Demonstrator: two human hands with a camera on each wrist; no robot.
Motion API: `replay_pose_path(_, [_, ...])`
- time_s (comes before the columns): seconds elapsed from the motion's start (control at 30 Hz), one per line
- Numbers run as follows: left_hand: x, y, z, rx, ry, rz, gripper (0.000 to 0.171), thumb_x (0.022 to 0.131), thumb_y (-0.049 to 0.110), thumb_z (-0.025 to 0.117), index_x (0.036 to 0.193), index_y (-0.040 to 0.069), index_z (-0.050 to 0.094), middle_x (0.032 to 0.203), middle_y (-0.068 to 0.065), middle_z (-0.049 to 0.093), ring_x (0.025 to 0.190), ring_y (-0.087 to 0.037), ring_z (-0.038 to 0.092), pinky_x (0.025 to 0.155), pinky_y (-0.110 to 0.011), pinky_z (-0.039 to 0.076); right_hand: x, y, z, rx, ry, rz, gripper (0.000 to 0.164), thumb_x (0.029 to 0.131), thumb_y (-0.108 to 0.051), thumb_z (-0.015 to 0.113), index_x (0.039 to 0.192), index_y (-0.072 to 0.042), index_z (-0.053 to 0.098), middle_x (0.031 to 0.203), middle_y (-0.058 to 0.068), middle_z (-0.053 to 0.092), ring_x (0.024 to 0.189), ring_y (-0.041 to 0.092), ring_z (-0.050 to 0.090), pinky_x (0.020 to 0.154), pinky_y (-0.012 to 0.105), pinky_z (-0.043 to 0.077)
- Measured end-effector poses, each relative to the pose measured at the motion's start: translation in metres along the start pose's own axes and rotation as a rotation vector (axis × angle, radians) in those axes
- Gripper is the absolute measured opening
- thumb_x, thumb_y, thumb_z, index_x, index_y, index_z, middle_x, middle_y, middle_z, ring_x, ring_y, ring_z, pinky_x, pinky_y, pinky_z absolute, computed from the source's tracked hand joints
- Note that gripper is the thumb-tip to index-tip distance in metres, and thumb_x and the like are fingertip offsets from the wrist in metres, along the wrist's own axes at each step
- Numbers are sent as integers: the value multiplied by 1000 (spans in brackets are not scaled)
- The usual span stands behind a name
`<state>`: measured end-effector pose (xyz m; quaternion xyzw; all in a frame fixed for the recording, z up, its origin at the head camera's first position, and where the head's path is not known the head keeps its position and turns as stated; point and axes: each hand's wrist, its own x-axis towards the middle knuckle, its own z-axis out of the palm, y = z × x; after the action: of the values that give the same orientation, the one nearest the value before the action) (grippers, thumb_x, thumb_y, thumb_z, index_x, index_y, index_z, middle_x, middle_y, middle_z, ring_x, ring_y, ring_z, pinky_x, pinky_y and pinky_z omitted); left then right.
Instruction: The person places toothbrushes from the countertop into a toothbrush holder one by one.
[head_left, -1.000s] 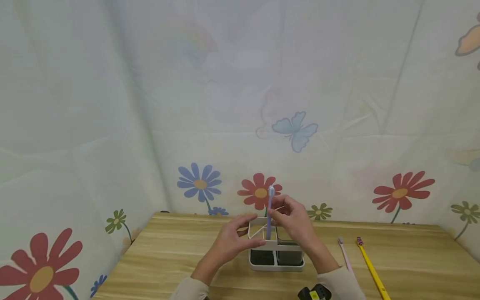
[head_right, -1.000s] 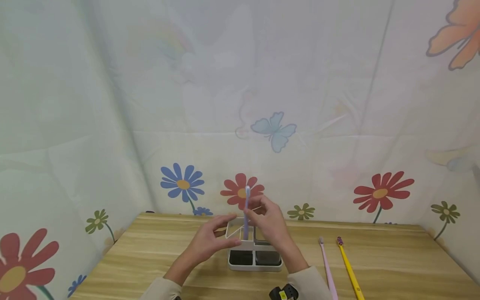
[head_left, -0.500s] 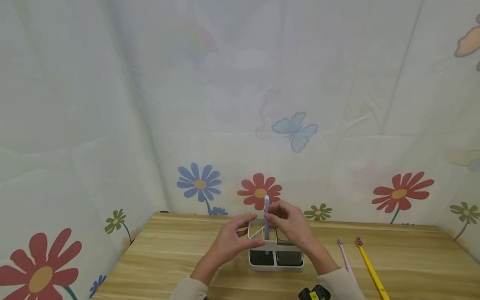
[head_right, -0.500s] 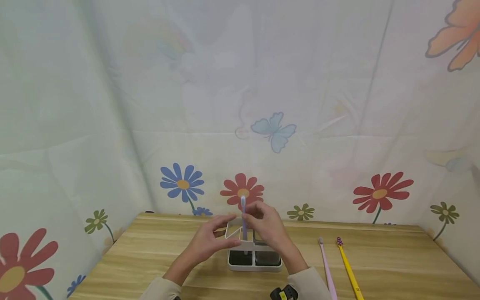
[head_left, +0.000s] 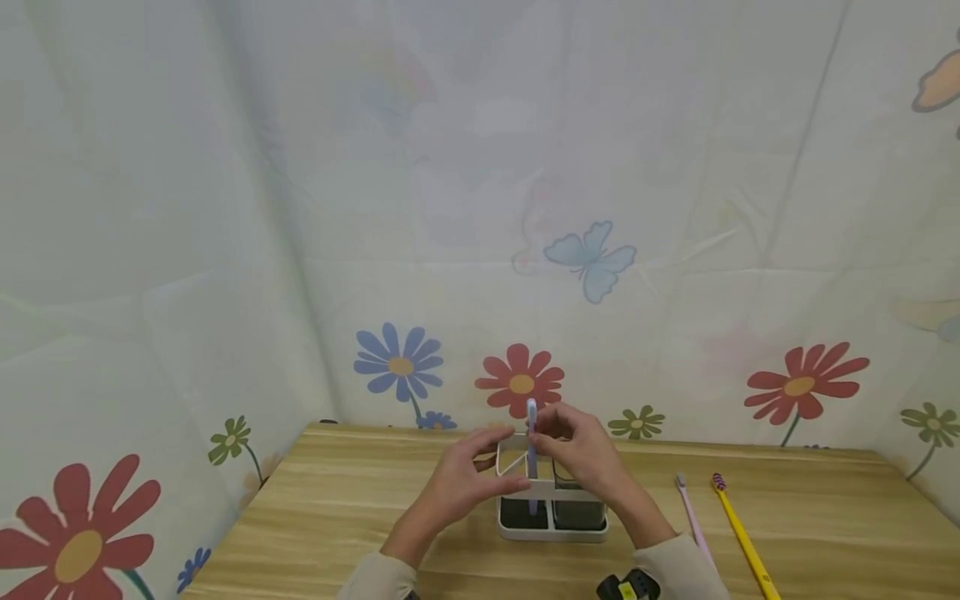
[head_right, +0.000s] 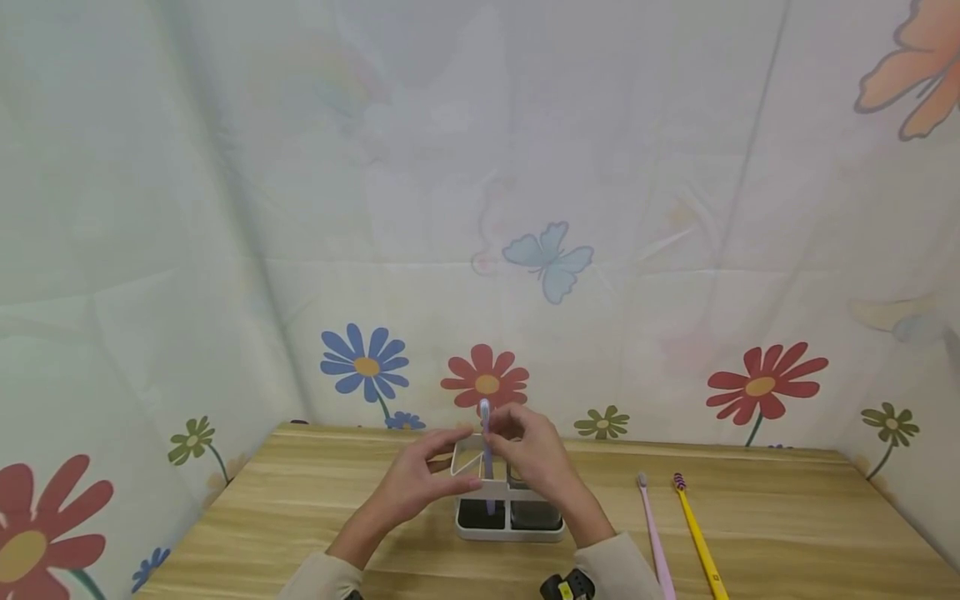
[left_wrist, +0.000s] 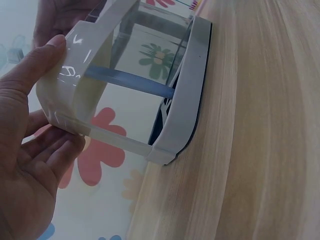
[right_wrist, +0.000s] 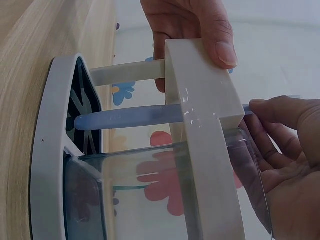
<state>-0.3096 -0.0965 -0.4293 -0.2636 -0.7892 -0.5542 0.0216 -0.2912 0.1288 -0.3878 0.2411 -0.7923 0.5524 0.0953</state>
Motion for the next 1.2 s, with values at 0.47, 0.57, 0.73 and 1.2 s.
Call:
replay_pose_path(0.47, [0, 0, -1, 6, -2, 7, 67, 87, 29, 91, 147, 14, 64, 146, -9, 59, 133, -33, 60, 108, -46, 53, 0, -1, 0, -13, -22, -19, 18, 101, -7, 73, 118, -2, 69, 109, 9, 71, 99, 27, 69, 88, 27, 60])
replay_pose_path(0.57, [0, 0, -1, 2, -2, 9, 67, 87, 28, 91, 147, 14, 64, 146, -9, 60, 133, -33, 60, 108, -46, 53, 0, -1, 0, -12, -21, -15, 18, 101, -8, 73, 118, -4, 69, 109, 10, 71, 99, 28, 70, 88, 29, 62])
replay_pose_path(0.73, [0, -1, -1, -2, -2, 12, 66, 87, 29, 91, 146, 14, 64, 145, -9, 60, 132, -32, 61, 108, -46, 53, 0, -1, -1, -20, -18, -9, 18, 102, -9, 73, 119, -4, 69, 110, 9, 71, 99, 27, 70, 89, 32, 62])
replay_pose_path(1.2, [1, -3, 0, -12, 2, 31, 71, 86, 29, 92, 147, 8, 63, 144, -11, 61, 131, -33, 61, 107, -46, 54, -3, -7, -18, 14, 7, -22, 24, 102, -8, 72, 124, 2, 68, 115, 16, 72, 104, 34, 71, 88, 33, 64])
